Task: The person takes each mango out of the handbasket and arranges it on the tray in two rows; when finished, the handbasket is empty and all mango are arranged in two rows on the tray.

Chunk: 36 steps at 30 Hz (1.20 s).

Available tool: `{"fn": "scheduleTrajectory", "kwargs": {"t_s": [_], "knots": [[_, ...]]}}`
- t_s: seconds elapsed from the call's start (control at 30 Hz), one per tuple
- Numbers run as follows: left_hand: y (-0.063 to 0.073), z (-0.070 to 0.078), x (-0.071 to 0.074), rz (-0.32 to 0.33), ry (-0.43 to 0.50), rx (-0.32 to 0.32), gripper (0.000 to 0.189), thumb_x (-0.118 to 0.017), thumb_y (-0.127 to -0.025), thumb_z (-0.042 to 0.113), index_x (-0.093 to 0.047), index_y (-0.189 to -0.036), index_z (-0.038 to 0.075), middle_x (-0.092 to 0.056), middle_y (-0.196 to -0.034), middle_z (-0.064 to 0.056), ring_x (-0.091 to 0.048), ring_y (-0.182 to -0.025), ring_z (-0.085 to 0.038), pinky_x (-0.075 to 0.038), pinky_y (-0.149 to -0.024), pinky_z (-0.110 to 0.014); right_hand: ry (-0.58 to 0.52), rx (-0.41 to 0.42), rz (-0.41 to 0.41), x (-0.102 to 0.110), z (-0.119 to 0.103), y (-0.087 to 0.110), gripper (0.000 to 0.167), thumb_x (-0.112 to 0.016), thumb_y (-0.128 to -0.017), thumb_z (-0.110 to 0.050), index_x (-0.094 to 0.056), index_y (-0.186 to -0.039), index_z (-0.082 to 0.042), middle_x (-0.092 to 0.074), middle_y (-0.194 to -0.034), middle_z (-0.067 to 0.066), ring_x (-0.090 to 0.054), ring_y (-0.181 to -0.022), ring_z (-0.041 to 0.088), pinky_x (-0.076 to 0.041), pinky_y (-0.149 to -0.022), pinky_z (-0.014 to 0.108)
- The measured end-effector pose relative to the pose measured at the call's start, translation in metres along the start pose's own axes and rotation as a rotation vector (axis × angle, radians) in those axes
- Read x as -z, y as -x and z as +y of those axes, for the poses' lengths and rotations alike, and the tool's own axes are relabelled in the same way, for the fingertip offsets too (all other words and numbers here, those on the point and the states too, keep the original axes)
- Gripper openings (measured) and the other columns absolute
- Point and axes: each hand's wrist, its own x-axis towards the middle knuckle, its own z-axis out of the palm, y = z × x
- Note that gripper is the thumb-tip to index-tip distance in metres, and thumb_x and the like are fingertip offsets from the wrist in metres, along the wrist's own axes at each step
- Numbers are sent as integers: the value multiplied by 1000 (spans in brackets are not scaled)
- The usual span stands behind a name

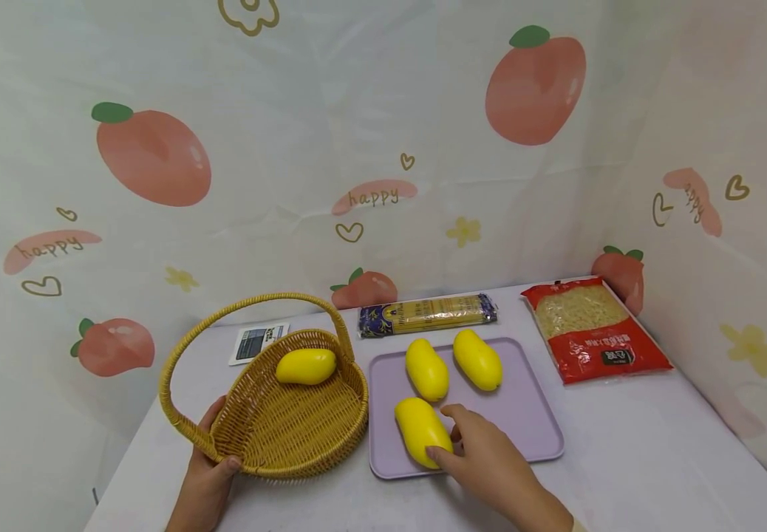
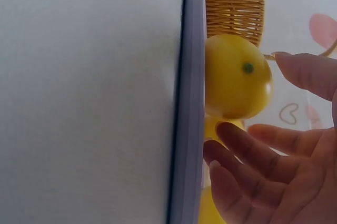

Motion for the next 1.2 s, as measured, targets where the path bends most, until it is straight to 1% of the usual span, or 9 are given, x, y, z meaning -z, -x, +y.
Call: {"fn": "scheduleTrajectory", "kwargs": {"t_s": [0.2, 0.37, 0.5, 0.6, 0.67, 0.83, 1.0, 1.13, 1.2], "knots": [[0, 0, 0, 1, 11, -4, 90, -76, -105, 12, -20, -174, 28, -22, -168, -9, -43, -145, -20, -48, -109, -24, -7, 6, -11, 0, -1, 2, 65, -92, -90, -36, -66, -141, -5, -66, -92, -4, -61, -81, 16, -61, -76, 42], [-1, 0, 0, 4, 11, -2, 90, -76, -105, 12, -21, -174, 29, -21, -169, -8, -42, -146, -20, -48, -109, -24, -4, -14, -22, 0, -1, 1, 67, -92, -89, -38, -65, -142, -6, -67, -94, -3, -62, -82, 16, -61, -76, 42], [-1, -1, -1, 4, 14, -4, 90, -76, -105, 12, -21, -174, 29, -22, -169, -8, -42, -145, -20, -48, -109, -24, 9, -5, -8, 4, -1, 2, 69, -91, -90, -43, -65, -143, -7, -68, -101, -2, -64, -90, 17, -62, -82, 47], [-1, -1, -1, 3, 14, -6, 90, -77, -105, 12, -21, -174, 29, -22, -168, -9, -43, -145, -20, -49, -109, -24, -2, 38, 16, 9, 0, 4, 69, -89, -91, -46, -65, -144, -9, -69, -110, 0, -66, -100, 20, -61, -89, 53], [-1, -1, -1, 1, 14, -8, 90, -77, -105, 13, -21, -174, 28, -22, -168, -9, -44, -145, -20, -49, -109, -25, -27, 83, 32, 13, 0, 5, 68, -87, -93, -47, -64, -146, -9, -70, -120, 2, -66, -108, 24, -60, -93, 56], [-1, -1, -2, -4, 11, -13, 89, -76, -105, 12, -21, -174, 28, -22, -168, -10, -45, -145, -20, -49, -109, -25, -135, 196, 67, 23, 0, 6, 63, -79, -101, -43, -60, -151, -10, -66, -140, 9, -63, -122, 30, -57, -100, 56], [-1, 0, -1, -1, 6, -7, 89, -75, -105, 12, -21, -174, 29, -22, -169, -10, -45, -144, -20, -50, -108, -25, -271, 315, 57, 34, -3, 4, 52, -67, -110, -35, -56, -155, -9, -63, -146, 12, -61, -127, 33, -56, -100, 49], [0, 0, -1, 3, 6, 0, 89, -75, -105, 11, -20, -174, 29, -21, -169, -9, -45, -144, -20, -50, -108, -25, -431, 396, -35, 44, -7, 3, 45, -49, -118, -27, -50, -159, -8, -58, -151, 17, -58, -132, 43, -57, -100, 42], [0, 0, 0, 5, 5, 1, 89, -75, -105, 11, -20, -174, 29, -21, -169, -9, -44, -144, -19, -49, -108, -24, -510, 418, -95, 49, -11, 2, 46, -39, -120, -27, -48, -161, -9, -55, -153, 21, -55, -134, 48, -57, -101, 41]]}}
